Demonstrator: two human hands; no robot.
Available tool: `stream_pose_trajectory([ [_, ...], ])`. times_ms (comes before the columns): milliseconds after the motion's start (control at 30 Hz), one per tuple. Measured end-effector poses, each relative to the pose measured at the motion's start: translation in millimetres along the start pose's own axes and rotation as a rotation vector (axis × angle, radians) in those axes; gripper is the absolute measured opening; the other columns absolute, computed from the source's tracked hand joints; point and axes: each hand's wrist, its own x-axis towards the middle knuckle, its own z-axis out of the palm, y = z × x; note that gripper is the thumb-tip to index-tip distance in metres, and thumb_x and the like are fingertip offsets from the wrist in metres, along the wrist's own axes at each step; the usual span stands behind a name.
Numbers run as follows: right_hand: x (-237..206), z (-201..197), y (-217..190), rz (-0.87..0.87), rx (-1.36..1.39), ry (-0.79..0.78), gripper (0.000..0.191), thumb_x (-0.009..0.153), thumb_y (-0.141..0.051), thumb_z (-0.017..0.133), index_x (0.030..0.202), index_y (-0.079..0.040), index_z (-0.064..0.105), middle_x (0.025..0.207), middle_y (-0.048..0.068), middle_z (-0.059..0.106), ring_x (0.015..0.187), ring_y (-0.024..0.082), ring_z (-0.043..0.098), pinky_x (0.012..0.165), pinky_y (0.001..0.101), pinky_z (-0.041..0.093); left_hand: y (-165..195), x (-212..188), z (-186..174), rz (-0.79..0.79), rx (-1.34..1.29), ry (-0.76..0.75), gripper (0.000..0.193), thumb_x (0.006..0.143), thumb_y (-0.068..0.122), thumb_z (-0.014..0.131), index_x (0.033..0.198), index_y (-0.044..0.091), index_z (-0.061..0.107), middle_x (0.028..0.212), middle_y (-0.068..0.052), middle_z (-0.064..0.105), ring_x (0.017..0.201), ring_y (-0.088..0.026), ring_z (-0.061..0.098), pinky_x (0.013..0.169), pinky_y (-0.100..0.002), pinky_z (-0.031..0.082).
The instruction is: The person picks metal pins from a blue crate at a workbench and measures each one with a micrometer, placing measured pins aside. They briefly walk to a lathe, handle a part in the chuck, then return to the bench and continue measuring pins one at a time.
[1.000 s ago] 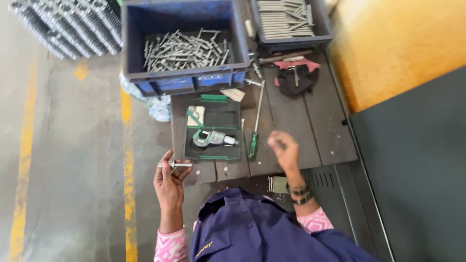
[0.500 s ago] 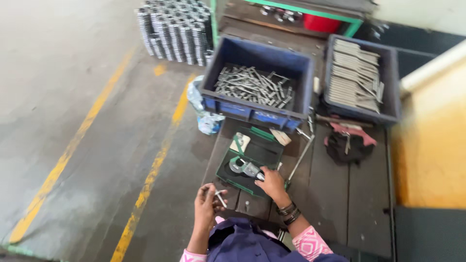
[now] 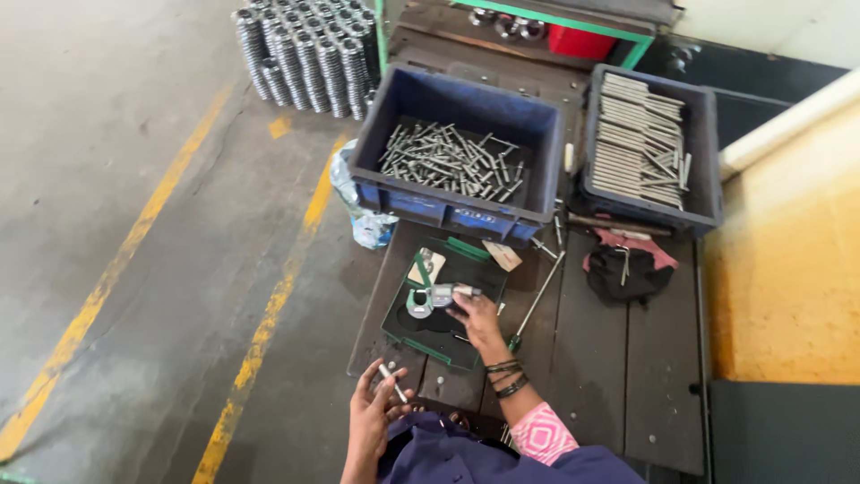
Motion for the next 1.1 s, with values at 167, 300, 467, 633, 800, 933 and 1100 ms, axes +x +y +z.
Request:
stream_pose_trajectory([
  [167, -5.8, 17.5, 12.4, -0.059, -0.113, 0.026, 0.053, 0.091, -0.007, 0.069, 0.140, -0.013, 0.049, 0.130, 0.008, 0.060, 0.113, 0.026, 0.065, 0.078, 0.0528, 0.068, -2.1, -5.9, -9.8, 0.005, 0.001, -0.005, 0.052, 0.095, 0.013, 0.061, 0.144, 0.007, 0.043, 0.124, -0.024, 0.071, 0.080, -0.026, 0.074, 0.061, -0.036, 0.063],
  [300, -7.8, 27.3, 24.6, -0.097, -0.171, 0.074, 0.061, 0.091, -0.006, 0.070, 0.143, -0.018, 0.040, 0.134, 0.008, 0.060, 0.114, 0.028, 0.066, 0.077, 0.0540, 0.067, -2.3, -3.8, -11.2, -0.003, 0.039, -0.038, 0.052, 0.094, 0.013, 0.061, 0.143, 0.008, 0.044, 0.124, -0.024, 0.071, 0.081, -0.026, 0.075, 0.061, -0.036, 0.064],
  [467, -11.8, 21.1, 25.2, -0.075, -0.123, 0.095, 0.045, 0.096, -0.014, 0.068, 0.136, -0.016, 0.048, 0.126, 0.004, 0.064, 0.110, 0.021, 0.066, 0.069, 0.0466, 0.064, -4.9, 0.5, -8.6, -0.028, 0.058, -0.114, 0.052, 0.095, 0.011, 0.062, 0.144, 0.008, 0.044, 0.125, -0.024, 0.071, 0.080, -0.026, 0.074, 0.061, -0.036, 0.063],
  [633, -37.3, -28.3, 4.7, -0.114, 0.190, -0.044, 0.032, 0.103, -0.028, 0.061, 0.131, -0.011, 0.058, 0.113, 0.005, 0.067, 0.103, 0.020, 0.068, 0.081, 0.0394, 0.064, -7.4, 6.6, 5.7, -0.097, 0.092, -0.206, 0.054, 0.094, 0.012, 0.062, 0.145, 0.010, 0.044, 0.124, -0.023, 0.071, 0.079, -0.027, 0.075, 0.058, -0.034, 0.062],
  [800, -111.1, -115.8, -11.2, -0.035, 0.273, 0.001, 0.055, 0.103, -0.048, 0.052, 0.144, -0.011, 0.058, 0.100, 0.007, 0.067, 0.081, 0.020, 0.067, 0.061, 0.0385, 0.061, -20.2, 9.4, 37.9, -0.233, 0.221, -0.382, 0.057, 0.093, 0.014, 0.065, 0.147, 0.011, 0.044, 0.124, -0.021, 0.073, 0.080, -0.025, 0.075, 0.061, -0.034, 0.063],
  [933, -181.0, -168.6, 15.6, -0.053, 0.159, 0.219, 0.058, 0.102, -0.050, 0.052, 0.142, -0.009, 0.057, 0.101, 0.008, 0.070, 0.082, 0.020, 0.068, 0.054, 0.0383, 0.057, -37.5, 7.6, 61.7, -0.367, 0.293, -0.520, 0.058, 0.095, 0.015, 0.066, 0.148, 0.008, 0.042, 0.123, -0.022, 0.073, 0.083, -0.026, 0.076, 0.064, -0.035, 0.064],
  [1100, -226.1, -188.0, 61.8, -0.220, 0.218, 0.442, 0.054, 0.102, -0.041, 0.056, 0.141, -0.003, 0.056, 0.110, 0.013, 0.071, 0.096, 0.023, 0.070, 0.079, 0.0391, 0.061, -48.2, 4.4, 76.1, -0.481, 0.335, -0.701, 0.076, 0.087, 0.002, 0.072, 0.152, 0.007, 0.033, 0.132, -0.022, 0.067, 0.088, -0.027, 0.075, 0.070, -0.035, 0.064],
])
